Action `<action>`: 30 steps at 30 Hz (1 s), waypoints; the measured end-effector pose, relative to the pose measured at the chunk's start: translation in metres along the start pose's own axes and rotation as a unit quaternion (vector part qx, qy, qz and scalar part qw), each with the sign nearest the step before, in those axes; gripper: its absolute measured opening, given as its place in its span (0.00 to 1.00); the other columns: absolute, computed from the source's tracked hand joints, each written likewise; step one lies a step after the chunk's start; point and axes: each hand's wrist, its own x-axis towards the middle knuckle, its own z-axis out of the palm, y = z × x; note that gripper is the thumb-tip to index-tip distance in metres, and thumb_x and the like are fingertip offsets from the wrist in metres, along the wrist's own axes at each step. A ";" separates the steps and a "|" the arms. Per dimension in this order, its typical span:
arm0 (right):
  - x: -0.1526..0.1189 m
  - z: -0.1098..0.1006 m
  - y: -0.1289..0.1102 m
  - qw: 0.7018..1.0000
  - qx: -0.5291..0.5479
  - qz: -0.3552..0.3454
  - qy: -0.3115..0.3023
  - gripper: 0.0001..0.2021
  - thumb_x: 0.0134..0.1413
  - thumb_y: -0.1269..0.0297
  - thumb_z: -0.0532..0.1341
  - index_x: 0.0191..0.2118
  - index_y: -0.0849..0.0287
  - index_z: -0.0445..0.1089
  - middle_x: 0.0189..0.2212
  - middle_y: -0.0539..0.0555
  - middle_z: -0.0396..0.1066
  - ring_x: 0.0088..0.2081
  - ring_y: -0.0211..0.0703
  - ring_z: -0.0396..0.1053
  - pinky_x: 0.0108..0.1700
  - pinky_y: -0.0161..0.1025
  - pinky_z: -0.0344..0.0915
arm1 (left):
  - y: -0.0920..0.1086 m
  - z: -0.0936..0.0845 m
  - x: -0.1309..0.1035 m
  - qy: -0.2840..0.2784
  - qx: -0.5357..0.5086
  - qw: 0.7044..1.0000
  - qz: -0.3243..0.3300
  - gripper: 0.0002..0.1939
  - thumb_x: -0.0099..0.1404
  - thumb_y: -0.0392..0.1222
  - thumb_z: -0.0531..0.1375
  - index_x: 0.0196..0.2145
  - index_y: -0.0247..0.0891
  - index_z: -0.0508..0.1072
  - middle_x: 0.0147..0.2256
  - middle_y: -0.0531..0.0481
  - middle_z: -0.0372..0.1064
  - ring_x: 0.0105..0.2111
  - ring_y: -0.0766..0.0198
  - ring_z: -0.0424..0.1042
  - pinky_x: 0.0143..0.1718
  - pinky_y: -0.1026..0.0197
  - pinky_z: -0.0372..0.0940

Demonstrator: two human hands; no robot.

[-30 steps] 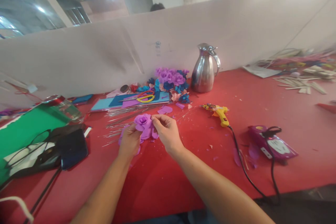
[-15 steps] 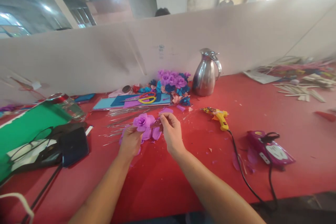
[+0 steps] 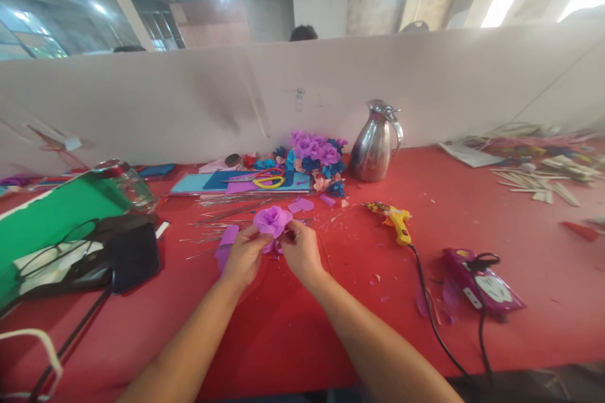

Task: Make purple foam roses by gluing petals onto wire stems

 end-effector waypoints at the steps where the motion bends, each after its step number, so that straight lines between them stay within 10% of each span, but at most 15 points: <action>1: 0.000 0.000 0.000 1.000 0.001 -0.001 -0.003 0.04 0.46 0.66 0.58 0.27 0.58 0.70 0.20 0.48 0.69 0.22 0.39 0.65 0.26 0.34 0.60 | 0.001 -0.002 0.001 -0.011 0.003 1.000 -0.007 0.13 0.44 0.37 0.70 0.32 0.39 0.80 0.32 0.49 0.78 0.37 0.58 0.74 0.40 0.58 0.66; 18: 0.003 -0.003 -0.002 0.999 0.022 0.019 -0.040 0.11 0.47 0.56 0.63 0.26 0.59 0.72 0.18 0.47 0.65 0.21 0.36 0.60 0.26 0.33 0.57 | -0.004 -0.014 0.008 -0.007 0.030 0.999 0.020 0.11 0.46 0.38 0.70 0.30 0.37 0.79 0.29 0.50 0.76 0.32 0.60 0.73 0.39 0.58 0.66; 24: 0.000 -0.008 -0.001 0.998 -0.059 0.025 -0.017 0.11 0.50 0.57 0.60 0.32 0.58 0.74 0.22 0.48 0.69 0.23 0.37 0.63 0.27 0.34 0.58 | 0.025 -0.024 0.015 0.061 -0.015 0.995 0.080 0.10 0.48 0.42 0.69 0.27 0.38 0.74 0.26 0.53 0.72 0.29 0.67 0.70 0.38 0.60 0.64; 30: -0.015 0.002 -0.002 0.961 -0.230 -0.097 -0.119 0.07 0.51 0.67 0.59 0.32 0.54 0.76 0.28 0.51 0.74 0.32 0.43 0.67 0.38 0.40 0.63 | 0.053 -0.053 0.015 0.106 -0.022 0.986 0.129 0.08 0.52 0.38 0.67 0.28 0.38 0.71 0.26 0.54 0.66 0.25 0.71 0.63 0.31 0.65 0.59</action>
